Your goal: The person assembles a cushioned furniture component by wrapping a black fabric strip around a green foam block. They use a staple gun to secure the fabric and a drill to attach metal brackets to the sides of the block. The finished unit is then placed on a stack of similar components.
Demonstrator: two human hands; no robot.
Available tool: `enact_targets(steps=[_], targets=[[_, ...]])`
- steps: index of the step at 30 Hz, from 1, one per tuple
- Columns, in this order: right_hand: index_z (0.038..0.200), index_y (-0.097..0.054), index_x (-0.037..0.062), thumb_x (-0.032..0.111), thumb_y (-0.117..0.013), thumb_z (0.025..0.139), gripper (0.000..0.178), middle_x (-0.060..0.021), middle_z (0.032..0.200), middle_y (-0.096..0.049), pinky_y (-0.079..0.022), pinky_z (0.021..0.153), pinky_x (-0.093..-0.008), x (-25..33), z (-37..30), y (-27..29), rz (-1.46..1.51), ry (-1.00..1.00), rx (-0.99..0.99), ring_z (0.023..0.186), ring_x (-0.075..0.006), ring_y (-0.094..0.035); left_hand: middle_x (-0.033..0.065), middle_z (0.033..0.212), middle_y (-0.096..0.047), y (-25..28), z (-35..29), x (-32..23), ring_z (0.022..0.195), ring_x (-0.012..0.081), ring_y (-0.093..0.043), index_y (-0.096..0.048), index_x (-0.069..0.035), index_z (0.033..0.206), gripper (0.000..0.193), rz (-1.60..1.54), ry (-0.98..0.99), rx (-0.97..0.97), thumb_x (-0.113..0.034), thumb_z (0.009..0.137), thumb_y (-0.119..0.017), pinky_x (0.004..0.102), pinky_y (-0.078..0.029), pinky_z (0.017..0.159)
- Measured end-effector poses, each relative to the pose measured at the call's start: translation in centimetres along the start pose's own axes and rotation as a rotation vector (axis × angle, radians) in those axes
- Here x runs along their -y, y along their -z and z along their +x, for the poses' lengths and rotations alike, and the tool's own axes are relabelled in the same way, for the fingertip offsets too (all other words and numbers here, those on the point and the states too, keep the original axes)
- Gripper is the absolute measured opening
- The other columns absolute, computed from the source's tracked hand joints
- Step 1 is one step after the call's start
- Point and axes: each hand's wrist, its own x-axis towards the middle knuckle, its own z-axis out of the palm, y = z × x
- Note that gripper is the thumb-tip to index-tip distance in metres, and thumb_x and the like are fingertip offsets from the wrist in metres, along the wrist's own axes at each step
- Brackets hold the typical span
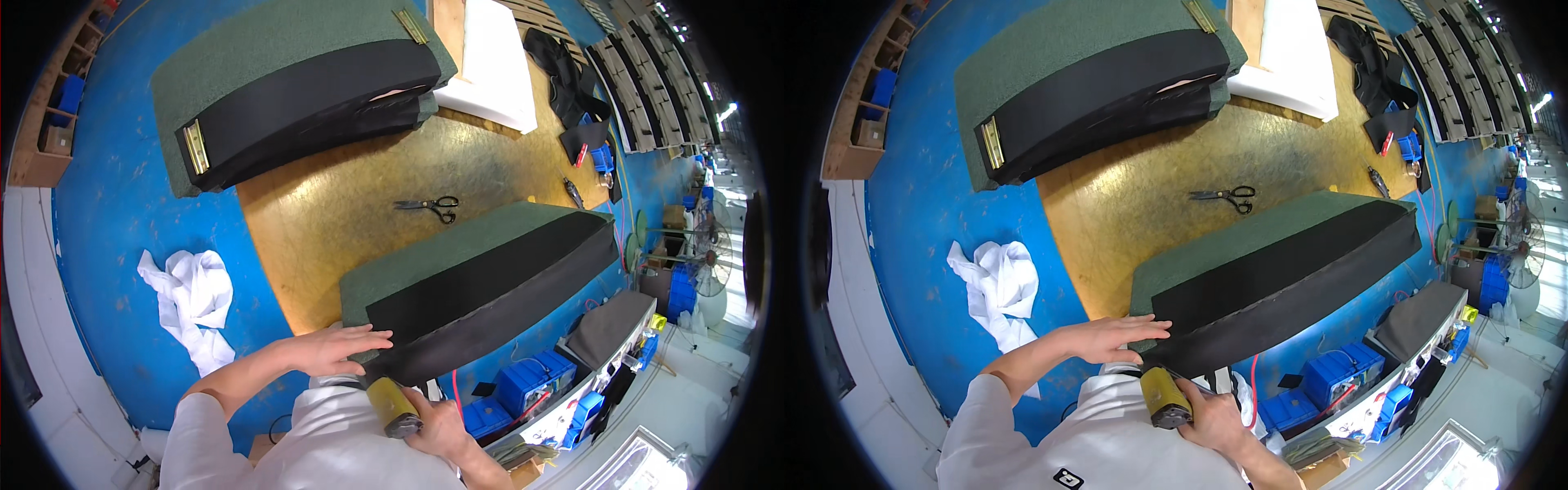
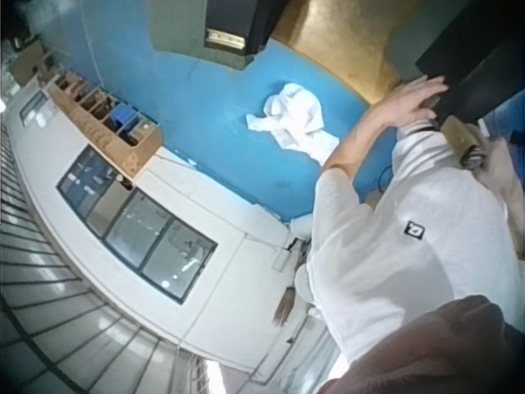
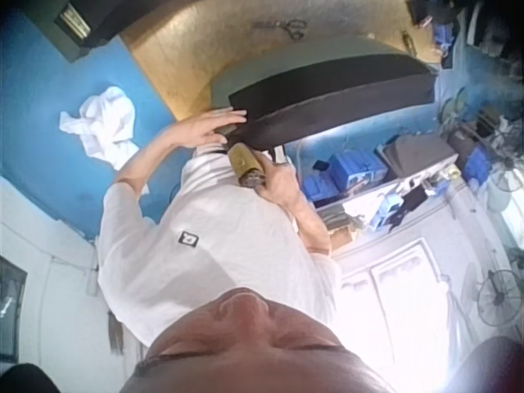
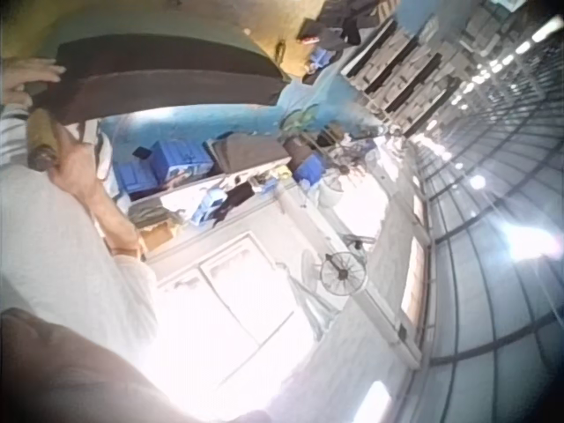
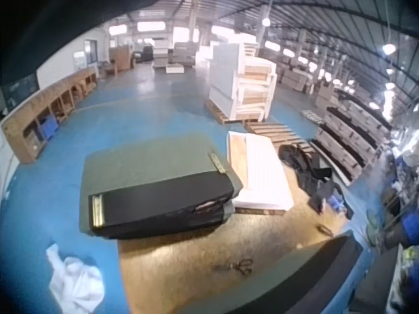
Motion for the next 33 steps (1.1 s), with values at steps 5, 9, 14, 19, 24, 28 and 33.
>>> enact_targets(steps=[5,9,14,19,24,28,33], targets=[[0.131,-0.058,0.0060,0.019,-0.073,0.066,0.068,-0.0140,0.073,-0.070,-0.056,0.057,-0.0414,-0.2,-0.4,-1.5,-0.040,0.032,0.010,0.061,-0.0321,-0.070,0.0055,0.167,-0.032,-0.3,-0.5,1.1,0.154,0.0386,-0.026,-0.041,-0.016,0.156,0.067,-0.020,0.007,0.014,-0.023,0.096,-0.071,0.0481,-0.048,0.113],[0.128,-0.059,0.0067,0.021,-0.074,0.067,0.064,-0.0129,0.071,-0.070,-0.056,0.056,-0.0422,0.2,-0.1,-1.7,-0.059,0.013,0.018,0.060,-0.0320,-0.070,0.0039,0.166,-0.035,-0.5,-0.6,1.4,0.154,0.0376,-0.026,-0.044,-0.016,0.154,0.067,-0.064,0.017,-0.008,-0.021,0.094,-0.073,0.0419,-0.059,0.099],[0.117,-0.060,0.0071,0.022,-0.075,0.070,0.051,-0.0120,0.070,-0.070,-0.057,0.058,-0.0433,0.8,0.4,-1.8,-0.096,-0.042,0.048,0.060,-0.0321,-0.070,0.0034,0.165,-0.036,-0.2,-0.8,1.7,0.153,0.0374,-0.027,-0.044,-0.016,0.154,0.066,-0.110,0.020,-0.007,-0.019,0.094,-0.073,0.0401,-0.060,0.096],[0.122,-0.058,0.0077,0.023,-0.074,0.071,0.056,-0.0132,0.072,-0.070,-0.056,0.059,-0.0444,0.6,0.8,-1.5,-0.097,-0.057,0.047,0.061,-0.0337,-0.070,0.0048,0.163,-0.041,0.5,-0.7,0.7,0.152,0.0368,-0.032,-0.049,-0.015,0.151,0.061,-0.177,0.063,-0.026,-0.015,0.094,-0.072,0.0402,-0.058,0.098],[0.141,-0.048,0.0042,0.007,-0.073,0.066,0.080,-0.0231,0.088,-0.071,-0.059,0.069,-0.0415,-3.3,-0.7,3.8,0.288,-0.069,-0.102,0.076,-0.0398,-0.073,0.0066,0.156,-0.050,1.2,-1.1,0.2,0.141,0.0313,-0.049,-0.054,-0.014,0.147,0.058,-0.067,0.113,-0.147,-0.015,0.092,-0.073,0.0410,-0.057,0.095],[0.108,-0.069,-0.0044,0.002,-0.069,0.078,0.031,-0.0112,0.084,-0.072,-0.054,0.072,-0.0329,-9.7,-5.1,7.0,0.653,-0.160,-0.482,0.074,-0.0124,-0.063,0.0096,0.147,-0.058,2.5,0.4,-2.8,0.127,0.0322,-0.060,-0.058,-0.012,0.141,0.054,0.273,0.267,-0.303,-0.015,0.089,-0.072,0.0437,-0.055,0.096],[0.077,-0.066,-0.0049,0.014,-0.070,0.077,0.019,-0.0137,0.067,-0.067,-0.053,0.060,-0.0378,-23.5,-5.7,10.5,0.356,-0.662,-0.352,0.059,-0.0193,-0.065,0.0240,0.139,-0.058,-1.6,8.6,-8.6,0.120,0.0424,-0.059,-0.057,-0.005,0.139,0.070,0.791,0.298,-0.575,-0.034,0.080,-0.081,0.0503,-0.048,0.100]])
